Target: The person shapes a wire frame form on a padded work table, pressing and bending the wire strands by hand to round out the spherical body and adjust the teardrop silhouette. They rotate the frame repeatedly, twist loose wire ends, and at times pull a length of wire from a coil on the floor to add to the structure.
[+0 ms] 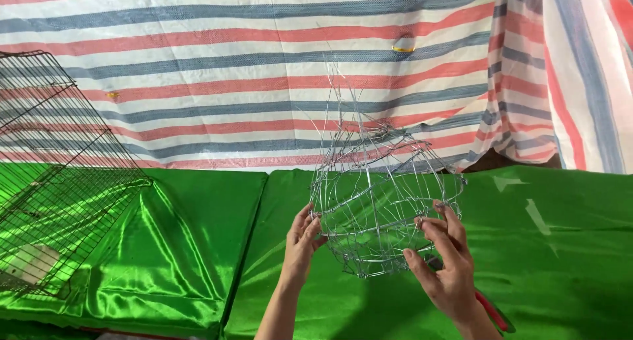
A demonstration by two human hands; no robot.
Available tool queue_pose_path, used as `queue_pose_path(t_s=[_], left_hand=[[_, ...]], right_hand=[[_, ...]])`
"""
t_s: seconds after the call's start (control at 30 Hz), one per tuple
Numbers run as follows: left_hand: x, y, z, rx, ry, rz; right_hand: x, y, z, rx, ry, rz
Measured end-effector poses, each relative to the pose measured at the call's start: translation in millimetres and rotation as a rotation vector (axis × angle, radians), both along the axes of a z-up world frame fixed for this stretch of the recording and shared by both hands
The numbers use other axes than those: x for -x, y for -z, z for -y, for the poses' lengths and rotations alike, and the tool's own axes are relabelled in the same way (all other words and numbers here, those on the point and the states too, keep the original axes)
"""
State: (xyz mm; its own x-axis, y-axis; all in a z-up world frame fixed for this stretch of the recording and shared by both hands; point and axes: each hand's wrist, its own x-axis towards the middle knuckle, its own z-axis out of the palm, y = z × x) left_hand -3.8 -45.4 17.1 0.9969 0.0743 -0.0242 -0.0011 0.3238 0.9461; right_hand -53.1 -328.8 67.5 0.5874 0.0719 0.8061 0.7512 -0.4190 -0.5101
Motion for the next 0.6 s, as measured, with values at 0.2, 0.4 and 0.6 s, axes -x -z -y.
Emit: queue_pose_path(t_s=[0.2,0.4,0.6], left_hand=[[5,16,1,0.033,0.026,-0.100],[19,5,8,-0.236,-0.152,0.076],[44,-27,55,-0.842,-0.475,1.006]], right_hand=[[-9,15,0,0.029,0.061,-0.101],[-21,13,0,0.040,0.140,-0.198],[-23,-3,-5,0.079,0.130,-0.239]])
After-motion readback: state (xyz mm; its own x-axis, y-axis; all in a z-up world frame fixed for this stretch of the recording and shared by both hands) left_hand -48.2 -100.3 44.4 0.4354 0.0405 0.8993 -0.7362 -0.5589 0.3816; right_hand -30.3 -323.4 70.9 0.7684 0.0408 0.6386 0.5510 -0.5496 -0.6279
